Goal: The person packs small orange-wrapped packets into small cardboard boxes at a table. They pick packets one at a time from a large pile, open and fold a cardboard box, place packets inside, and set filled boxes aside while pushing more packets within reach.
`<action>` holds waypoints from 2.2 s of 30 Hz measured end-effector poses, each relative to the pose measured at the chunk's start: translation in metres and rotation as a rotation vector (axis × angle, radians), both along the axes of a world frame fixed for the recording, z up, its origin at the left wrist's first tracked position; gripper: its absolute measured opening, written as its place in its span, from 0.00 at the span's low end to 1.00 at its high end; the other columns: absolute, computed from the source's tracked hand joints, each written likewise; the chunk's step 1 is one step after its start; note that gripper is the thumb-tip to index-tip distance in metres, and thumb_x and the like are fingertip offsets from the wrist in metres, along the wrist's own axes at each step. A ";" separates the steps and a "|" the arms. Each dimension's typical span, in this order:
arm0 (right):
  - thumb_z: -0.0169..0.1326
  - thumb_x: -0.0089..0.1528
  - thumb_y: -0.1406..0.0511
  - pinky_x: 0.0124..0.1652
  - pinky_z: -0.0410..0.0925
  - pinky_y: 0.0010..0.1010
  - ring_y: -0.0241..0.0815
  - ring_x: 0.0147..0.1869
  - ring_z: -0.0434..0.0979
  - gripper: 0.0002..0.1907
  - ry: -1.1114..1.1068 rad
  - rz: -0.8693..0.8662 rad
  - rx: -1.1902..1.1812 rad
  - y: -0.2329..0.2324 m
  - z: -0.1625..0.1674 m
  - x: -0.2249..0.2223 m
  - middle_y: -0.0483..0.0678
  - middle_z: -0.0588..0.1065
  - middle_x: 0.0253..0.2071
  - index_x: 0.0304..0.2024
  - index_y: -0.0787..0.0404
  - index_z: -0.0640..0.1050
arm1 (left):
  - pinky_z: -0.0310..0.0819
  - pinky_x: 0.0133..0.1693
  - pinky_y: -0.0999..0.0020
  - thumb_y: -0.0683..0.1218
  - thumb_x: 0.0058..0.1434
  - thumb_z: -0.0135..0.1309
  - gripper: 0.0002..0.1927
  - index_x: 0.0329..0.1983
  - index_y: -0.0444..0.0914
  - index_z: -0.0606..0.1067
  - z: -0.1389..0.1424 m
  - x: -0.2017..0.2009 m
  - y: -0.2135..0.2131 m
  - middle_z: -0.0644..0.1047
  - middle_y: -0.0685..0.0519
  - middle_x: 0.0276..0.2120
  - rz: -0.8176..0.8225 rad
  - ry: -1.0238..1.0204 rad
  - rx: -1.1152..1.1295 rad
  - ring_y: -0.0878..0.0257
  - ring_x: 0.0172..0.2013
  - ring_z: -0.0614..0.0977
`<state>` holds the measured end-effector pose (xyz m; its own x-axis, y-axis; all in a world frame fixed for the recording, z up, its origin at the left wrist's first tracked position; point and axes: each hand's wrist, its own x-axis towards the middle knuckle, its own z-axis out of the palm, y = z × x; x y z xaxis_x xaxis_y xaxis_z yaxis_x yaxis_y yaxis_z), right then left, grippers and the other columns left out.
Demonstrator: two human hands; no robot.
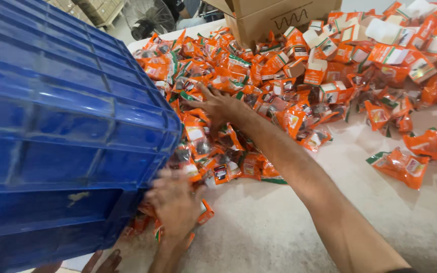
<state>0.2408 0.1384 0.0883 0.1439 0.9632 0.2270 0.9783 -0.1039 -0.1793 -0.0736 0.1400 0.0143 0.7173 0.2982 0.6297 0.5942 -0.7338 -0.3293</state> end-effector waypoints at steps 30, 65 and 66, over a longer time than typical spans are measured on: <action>0.63 0.48 0.59 0.46 0.72 0.52 0.59 0.50 0.78 0.36 -0.192 -0.589 0.032 -0.300 -0.044 0.078 0.61 0.70 0.61 0.61 0.39 0.76 | 0.73 0.42 0.50 0.55 0.41 0.71 0.39 0.52 0.35 0.69 -0.069 0.289 -0.115 0.74 0.38 0.53 -0.811 -0.137 -0.379 0.43 0.44 0.80; 0.40 0.51 0.24 0.59 0.37 0.89 0.67 0.81 0.31 0.51 -0.225 -1.160 -0.109 -0.554 -0.081 0.161 0.59 0.40 0.78 0.72 0.30 0.57 | 0.30 0.61 0.11 0.71 0.41 0.67 0.68 0.79 0.53 0.41 -0.028 0.354 -0.288 0.38 0.43 0.79 -0.817 0.501 -0.793 0.26 0.65 0.62; 0.41 0.50 0.25 0.57 0.38 0.90 0.64 0.82 0.30 0.51 -0.203 -1.194 -0.098 -0.560 -0.081 0.168 0.56 0.40 0.79 0.72 0.30 0.57 | 0.30 0.60 0.12 0.69 0.40 0.68 0.69 0.79 0.53 0.41 -0.027 0.363 -0.300 0.38 0.43 0.79 -0.814 0.495 -0.745 0.22 0.67 0.57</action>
